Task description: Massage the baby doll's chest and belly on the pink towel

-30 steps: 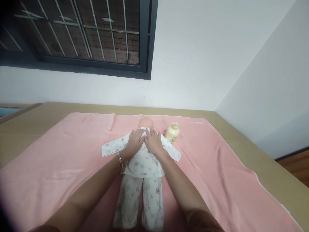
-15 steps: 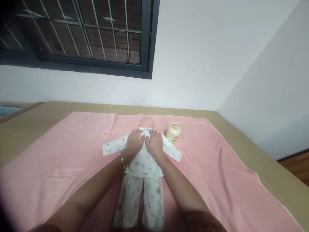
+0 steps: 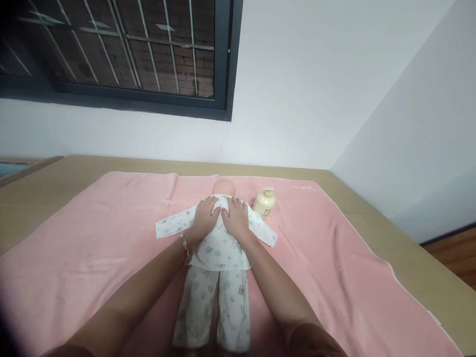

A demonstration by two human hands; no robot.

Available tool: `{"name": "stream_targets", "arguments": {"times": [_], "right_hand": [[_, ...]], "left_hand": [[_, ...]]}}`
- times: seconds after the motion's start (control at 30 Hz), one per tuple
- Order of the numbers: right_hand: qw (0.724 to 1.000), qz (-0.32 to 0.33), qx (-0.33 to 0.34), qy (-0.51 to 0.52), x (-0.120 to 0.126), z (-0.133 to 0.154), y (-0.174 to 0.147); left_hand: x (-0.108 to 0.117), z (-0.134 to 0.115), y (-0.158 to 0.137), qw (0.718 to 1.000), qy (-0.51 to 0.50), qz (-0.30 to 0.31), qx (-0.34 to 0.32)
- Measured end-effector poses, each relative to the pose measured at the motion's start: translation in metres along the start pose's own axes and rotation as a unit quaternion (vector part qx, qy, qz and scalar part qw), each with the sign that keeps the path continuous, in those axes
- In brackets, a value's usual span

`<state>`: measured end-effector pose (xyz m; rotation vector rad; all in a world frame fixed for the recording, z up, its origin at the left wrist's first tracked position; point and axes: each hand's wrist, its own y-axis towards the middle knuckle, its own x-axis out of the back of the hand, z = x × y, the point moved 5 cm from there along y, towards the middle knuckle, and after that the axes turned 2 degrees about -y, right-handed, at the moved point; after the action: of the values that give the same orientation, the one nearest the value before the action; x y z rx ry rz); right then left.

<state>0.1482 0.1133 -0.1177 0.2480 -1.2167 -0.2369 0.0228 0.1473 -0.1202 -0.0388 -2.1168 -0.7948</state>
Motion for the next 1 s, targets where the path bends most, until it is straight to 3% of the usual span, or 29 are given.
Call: {"name": "stream_targets", "arguments": {"times": [0.67, 1.0], "right_hand": [[1.000, 0.010, -0.003, 0.019, -0.0007, -0.0006, 0.0022], [0.997, 0.020, 0.071, 0.034, 0.0023, -0.0057, 0.0077]], "left_hand": [[-0.0014, 0.0046, 0.0008, 1.000, 0.001, -0.023, 0.005], [0.0039, -0.0053, 0.0022, 0.996, 0.055, 0.015, -0.070]]}}
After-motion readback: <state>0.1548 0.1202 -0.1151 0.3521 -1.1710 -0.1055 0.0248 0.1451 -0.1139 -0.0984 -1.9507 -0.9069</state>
